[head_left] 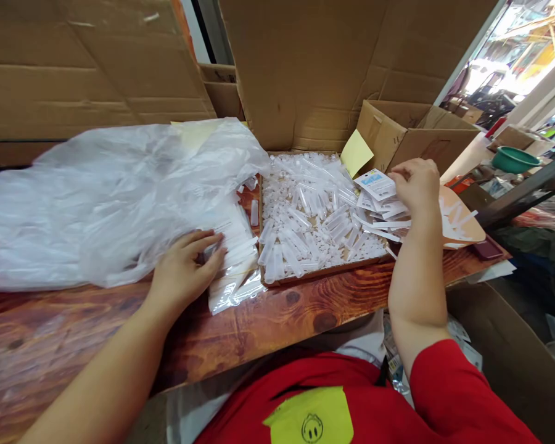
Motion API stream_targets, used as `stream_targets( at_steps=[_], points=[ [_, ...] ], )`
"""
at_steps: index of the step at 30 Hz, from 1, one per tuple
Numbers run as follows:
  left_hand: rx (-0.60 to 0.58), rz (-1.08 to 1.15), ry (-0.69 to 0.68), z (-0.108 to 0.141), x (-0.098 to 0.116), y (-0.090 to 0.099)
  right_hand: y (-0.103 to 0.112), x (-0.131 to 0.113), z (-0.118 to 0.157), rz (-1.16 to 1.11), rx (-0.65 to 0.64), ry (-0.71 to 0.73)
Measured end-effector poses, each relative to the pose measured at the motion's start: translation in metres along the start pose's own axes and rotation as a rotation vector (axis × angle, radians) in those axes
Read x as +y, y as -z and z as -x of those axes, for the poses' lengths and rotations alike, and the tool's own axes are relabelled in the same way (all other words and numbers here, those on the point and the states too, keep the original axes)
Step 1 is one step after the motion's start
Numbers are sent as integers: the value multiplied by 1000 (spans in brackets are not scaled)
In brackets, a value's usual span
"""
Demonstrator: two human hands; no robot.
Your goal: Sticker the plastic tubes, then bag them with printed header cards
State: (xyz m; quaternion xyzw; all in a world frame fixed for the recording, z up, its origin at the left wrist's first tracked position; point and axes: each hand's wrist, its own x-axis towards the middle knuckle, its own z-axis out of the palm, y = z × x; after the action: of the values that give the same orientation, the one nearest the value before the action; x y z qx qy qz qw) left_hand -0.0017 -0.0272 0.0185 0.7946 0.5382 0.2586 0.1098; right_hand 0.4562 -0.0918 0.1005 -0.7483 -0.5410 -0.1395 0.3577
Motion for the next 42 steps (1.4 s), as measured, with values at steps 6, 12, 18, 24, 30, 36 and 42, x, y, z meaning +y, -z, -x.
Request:
stream_targets(
  at_steps=[6,12,18,24,30,36,42],
  points=[
    [-50,2,-48,-3,-12,0,-42,-65,16,312,-536,383],
    [-82,-43,-68,-4,-17,0,-79,-66,22,407,-638,355],
    [-86,-10,-19,-2,-15,0,-82,-61,21,447,-656,369],
    [-66,10,-10,-3,-17,3,-58,-65,20,416,-627,379],
    [-47,33,4,-4,-14,6,-49,-83,27,141,-448,417],
    [-44,18,-25,-3,-15,8,-73,-118,50,-46,-406,494],
    [-55,-23,-40,-3,-16,14,-91,-129,60,-23,-505,384]
  ],
)
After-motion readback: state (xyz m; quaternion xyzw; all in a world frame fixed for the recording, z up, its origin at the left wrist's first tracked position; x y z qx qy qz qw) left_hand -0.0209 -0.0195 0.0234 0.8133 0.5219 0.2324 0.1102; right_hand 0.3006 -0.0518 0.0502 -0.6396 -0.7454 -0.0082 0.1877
